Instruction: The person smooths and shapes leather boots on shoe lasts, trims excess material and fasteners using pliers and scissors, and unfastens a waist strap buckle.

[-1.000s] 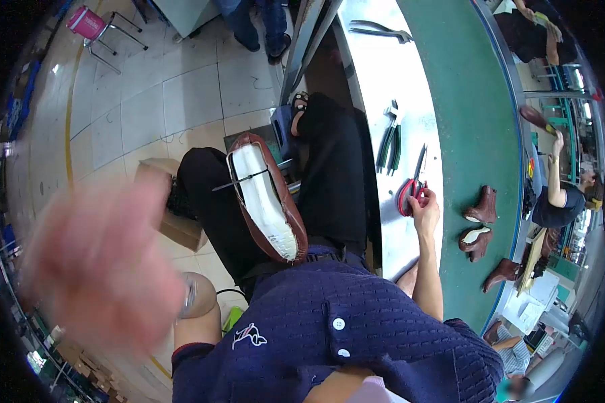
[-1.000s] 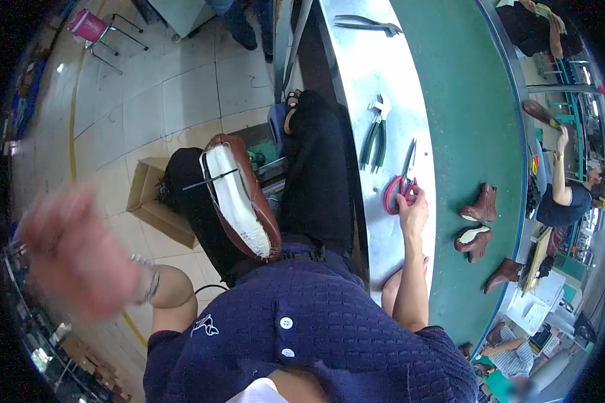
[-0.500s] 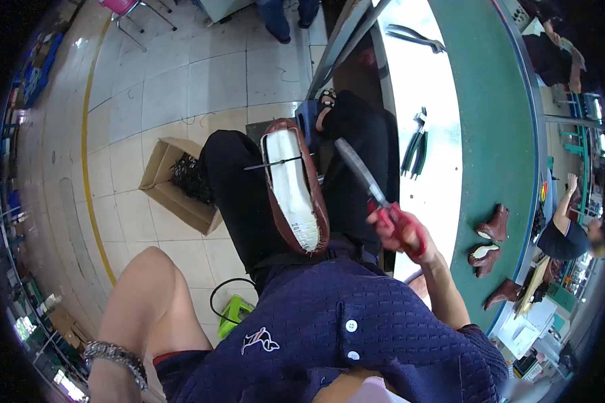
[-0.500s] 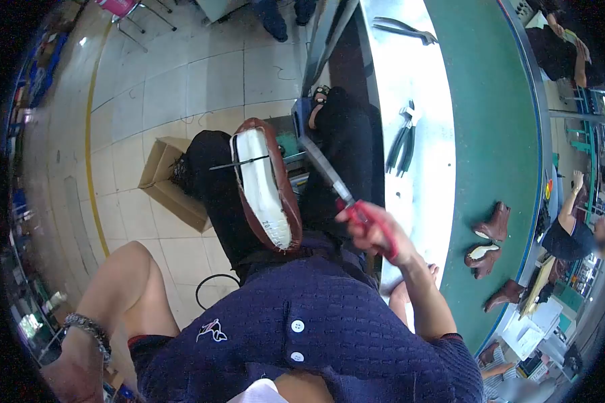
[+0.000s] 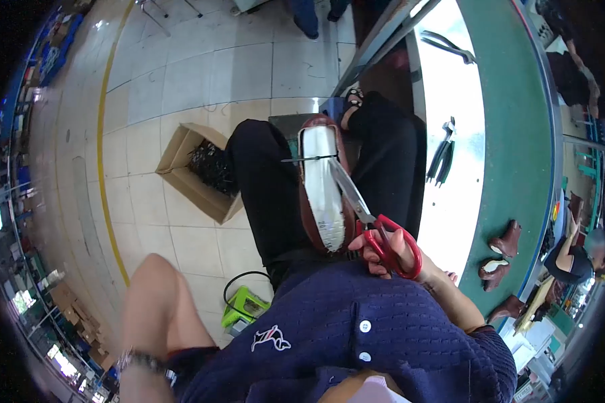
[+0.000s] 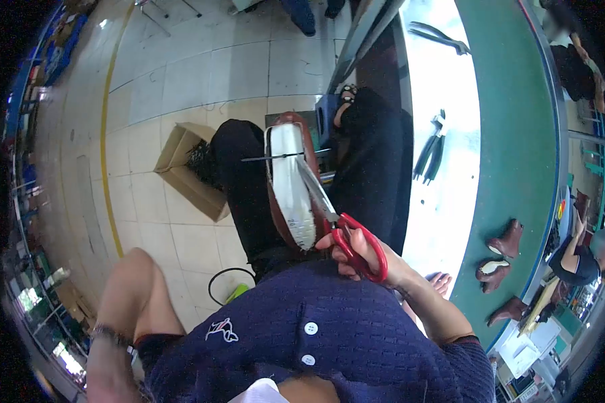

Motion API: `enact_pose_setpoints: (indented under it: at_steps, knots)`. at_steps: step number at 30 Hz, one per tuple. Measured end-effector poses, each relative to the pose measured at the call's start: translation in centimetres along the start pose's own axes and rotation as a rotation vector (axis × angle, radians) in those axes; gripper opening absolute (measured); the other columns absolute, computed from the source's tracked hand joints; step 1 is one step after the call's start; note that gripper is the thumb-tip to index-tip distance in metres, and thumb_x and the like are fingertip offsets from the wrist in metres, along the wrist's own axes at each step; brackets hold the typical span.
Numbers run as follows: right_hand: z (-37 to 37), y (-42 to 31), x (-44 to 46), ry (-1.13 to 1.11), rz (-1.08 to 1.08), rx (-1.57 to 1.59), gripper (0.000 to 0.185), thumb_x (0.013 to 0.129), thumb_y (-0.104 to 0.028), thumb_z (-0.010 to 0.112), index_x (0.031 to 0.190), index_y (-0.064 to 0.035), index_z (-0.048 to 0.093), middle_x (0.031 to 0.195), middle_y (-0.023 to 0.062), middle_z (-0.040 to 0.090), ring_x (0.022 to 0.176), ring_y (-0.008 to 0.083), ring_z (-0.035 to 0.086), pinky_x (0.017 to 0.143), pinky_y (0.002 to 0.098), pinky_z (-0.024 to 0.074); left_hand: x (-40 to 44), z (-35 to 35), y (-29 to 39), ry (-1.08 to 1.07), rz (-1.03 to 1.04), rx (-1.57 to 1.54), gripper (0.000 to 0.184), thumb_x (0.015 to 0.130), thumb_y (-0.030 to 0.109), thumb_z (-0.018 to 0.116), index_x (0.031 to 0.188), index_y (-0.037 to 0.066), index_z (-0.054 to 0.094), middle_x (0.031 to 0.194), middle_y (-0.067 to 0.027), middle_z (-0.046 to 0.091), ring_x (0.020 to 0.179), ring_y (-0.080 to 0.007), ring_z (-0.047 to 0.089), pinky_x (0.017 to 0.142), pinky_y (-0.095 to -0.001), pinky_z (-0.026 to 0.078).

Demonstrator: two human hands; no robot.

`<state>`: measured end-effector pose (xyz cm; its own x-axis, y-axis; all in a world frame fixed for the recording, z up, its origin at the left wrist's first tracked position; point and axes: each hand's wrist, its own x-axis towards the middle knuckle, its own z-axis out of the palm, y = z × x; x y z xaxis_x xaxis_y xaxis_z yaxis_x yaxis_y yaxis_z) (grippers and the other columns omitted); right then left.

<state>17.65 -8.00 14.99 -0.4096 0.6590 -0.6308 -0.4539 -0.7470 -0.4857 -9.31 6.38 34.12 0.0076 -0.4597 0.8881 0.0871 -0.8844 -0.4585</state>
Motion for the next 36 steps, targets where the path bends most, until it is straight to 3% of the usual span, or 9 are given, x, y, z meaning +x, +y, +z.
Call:
enact_pose_setpoints:
  at_steps: [3,4,7,12,21,24,28,32,36]
  knots:
    - [0.1,0.1,0.3,0.043,0.008,0.001,0.092,0.079,-0.078,0.052,0.124,0.0027,0.052,0.081,-0.0039,0.047,0.064,0.0059,0.046,0.056,0.0208,0.038,-4.7,-0.8,0.9,0.081,-0.053,0.273,0.043,0.096,0.008,0.039,0.138,0.0,0.038,0.112,-0.0264,0.06,0.107,-0.0304,0.06,0.1,-0.0458,0.047]
    - [0.0,0.3,0.4,0.05,-0.01,-0.018,0.09,0.081,-0.077,0.051,0.123,0.0027,0.052,0.081,-0.0036,0.047,0.064,0.0061,0.046,0.056,0.021,0.038,-7.9,-0.7,1.8,-0.124,-0.331,0.268,0.041,0.097,0.027,0.045,0.122,-0.004,0.052,0.12,-0.0177,0.056,0.111,-0.02,0.053,0.097,-0.034,0.043]
    - [0.1,0.9,0.6,0.069,-0.064,-0.038,0.083,0.087,-0.073,0.046,0.12,0.0022,0.054,0.081,-0.0026,0.048,0.063,0.0068,0.046,0.057,0.0215,0.0378,-17.1,2.8,9.0,-0.106,-1.554,0.091,0.062,0.095,0.044,0.053,0.139,0.002,0.04,0.136,-0.0159,0.045,0.126,-0.0278,0.044,0.105,-0.041,0.036]
    - [0.5,1.3,2.1,0.136,-0.005,-0.086,0.071,0.094,-0.066,0.039,0.108,0.0006,0.061,0.076,-0.0019,0.047,0.062,0.0077,0.046,0.056,0.0221,0.0369,-23.3,6.6,19.0,-0.31,-2.344,-0.336,0.049,0.093,0.029,0.062,0.128,-0.003,0.051,0.115,-0.0194,0.061,0.109,-0.0286,0.06,0.09,-0.0373,0.047]
    - [1.4,4.1,3.0,0.497,-0.094,-0.365,0.041,0.094,-0.044,0.058,0.079,-0.0059,0.056,0.058,-0.0003,0.05,0.05,0.01,0.047,0.045,0.0257,0.0354,-23.0,6.3,18.0,-0.546,-2.128,-0.169,0.055,0.094,0.029,0.062,0.134,-0.006,0.046,0.12,-0.0218,0.059,0.107,-0.025,0.061,0.092,-0.0347,0.046]
    - [-2.1,3.9,1.6,0.564,-0.169,-0.076,0.029,0.093,-0.035,0.061,0.089,-0.0058,0.058,0.058,-0.0027,0.047,0.048,0.0073,0.047,0.042,0.0238,0.0347,-23.0,6.6,15.9,-0.65,-1.601,0.105,0.069,0.089,0.022,0.066,0.145,-0.003,0.033,0.146,-0.0251,0.039,0.128,-0.039,0.045,0.108,-0.0403,0.035]
    - [-7.3,2.1,0.4,0.801,-0.587,-0.437,0.029,0.095,-0.033,0.059,0.094,-0.0046,0.059,0.06,-0.0033,0.049,0.045,0.0057,0.045,0.038,0.0227,0.0313,-23.3,7.8,13.7,-0.833,-1.355,0.271,0.034,0.082,0.015,0.071,0.114,0.002,0.067,0.141,-0.0157,0.049,0.131,-0.0361,0.043,0.106,-0.0442,0.038]
    - [-19.5,5.1,-1.3,1.268,-0.885,-0.844,0.043,0.091,-0.038,0.064,0.107,0.0021,0.064,0.07,0.0018,0.056,0.063,0.012,0.055,0.055,0.0272,0.043,-23.7,8.6,14.1,-0.821,-1.129,0.408,0.02,0.077,0.005,0.071,0.095,0.0,0.069,0.118,-0.012,0.06,0.122,-0.0309,0.051,0.1,-0.0423,0.045]
    - [-25.4,8.3,-5.7,1.644,-0.345,-1.095,0.043,0.086,-0.034,0.069,0.107,0.0028,0.065,0.071,0.009,0.062,0.062,0.019,0.057,0.06,0.0333,0.0456,-24.0,8.2,14.2,-0.753,-1.079,0.367,0.017,0.076,0.002,0.07,0.091,-0.003,0.066,0.1,-0.0103,0.061,0.104,-0.0283,0.057,0.09,-0.038,0.049]
